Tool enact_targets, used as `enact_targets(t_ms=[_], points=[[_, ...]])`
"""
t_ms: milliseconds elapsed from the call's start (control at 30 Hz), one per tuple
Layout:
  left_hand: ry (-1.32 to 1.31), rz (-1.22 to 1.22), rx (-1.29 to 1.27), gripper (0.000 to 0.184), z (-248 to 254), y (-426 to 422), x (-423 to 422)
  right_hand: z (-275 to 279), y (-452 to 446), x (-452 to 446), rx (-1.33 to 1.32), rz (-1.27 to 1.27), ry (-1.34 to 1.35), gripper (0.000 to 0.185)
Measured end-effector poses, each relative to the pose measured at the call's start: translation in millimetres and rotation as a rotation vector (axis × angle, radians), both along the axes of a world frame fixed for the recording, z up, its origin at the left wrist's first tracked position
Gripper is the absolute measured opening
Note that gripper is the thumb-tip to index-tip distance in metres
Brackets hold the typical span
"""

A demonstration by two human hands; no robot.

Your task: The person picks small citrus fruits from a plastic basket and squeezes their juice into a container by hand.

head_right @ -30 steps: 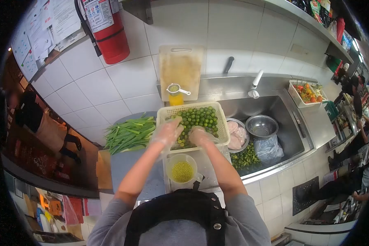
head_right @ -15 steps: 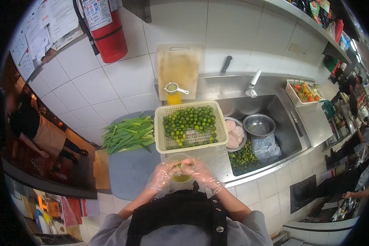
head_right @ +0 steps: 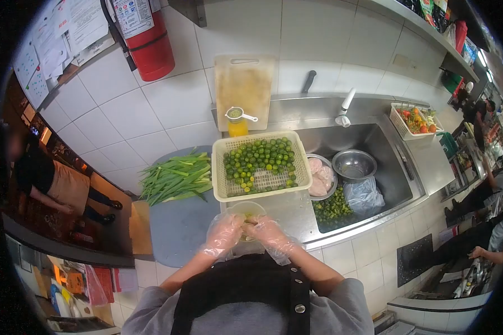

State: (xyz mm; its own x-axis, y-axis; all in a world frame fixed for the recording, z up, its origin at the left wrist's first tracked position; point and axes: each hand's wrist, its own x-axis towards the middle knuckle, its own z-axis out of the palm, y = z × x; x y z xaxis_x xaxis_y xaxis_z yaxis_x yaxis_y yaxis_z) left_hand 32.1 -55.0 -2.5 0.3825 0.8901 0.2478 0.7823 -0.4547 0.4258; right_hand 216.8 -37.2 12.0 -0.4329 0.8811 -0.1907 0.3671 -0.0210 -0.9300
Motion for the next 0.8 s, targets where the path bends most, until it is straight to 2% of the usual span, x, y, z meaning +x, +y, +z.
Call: enact_targets(t_ms=[67, 133, 167, 233, 333, 433, 567, 633, 767, 800], points=[[-0.001, -0.001, 0.052, 0.015, -5.3, -4.1, 1.0, 0.4, 2.8, 0.4, -0.026, 0.041, -0.076, 0.041], [-0.241, -0.031, -0.066, 0.018, -11.0, -4.4, -0.9, -6.3, 3.2, 0.7, -0.048, 0.083, -0.154, 0.042], [-0.242, -0.031, -0.063, 0.018, -21.0, -2.8, -1.9, -17.6, 2.1, -0.1, 0.04, 0.075, -0.204, 0.039], [-0.566, -0.02, -0.274, 0.023, -42.6, -0.4, -3.6, -31.8, 1.7, 0.3, 0.129, 0.067, -0.255, 0.037], [-0.673, 0.026, -0.317, 0.026, -31.5, 4.0, -7.0, -39.3, 5.0, -0.3, 0.25, 0.094, -0.21, 0.038], [-0.675, 0.086, -0.298, 0.024, -4.9, 4.2, -3.6, -44.5, 7.2, -6.5, 0.311, 0.019, -0.272, 0.031], [-0.562, 0.096, -0.274, 0.023, -11.8, 10.3, -4.8, -54.8, 15.9, -7.2, 0.402, 0.046, -0.298, 0.02], [-0.252, 0.058, -0.148, 0.024, -4.1, 14.0, -3.1, -55.3, 18.2, -6.8, 0.409, 0.061, -0.317, 0.017], [-0.314, 0.056, -0.117, 0.022, -22.1, 20.0, -5.0, -57.2, 22.4, -4.4, 0.496, 0.097, -0.213, 0.011], [-0.486, 0.069, -0.182, 0.02, -27.1, 21.6, -5.5, -60.4, 23.0, -3.3, 0.502, 0.104, -0.153, 0.009]])
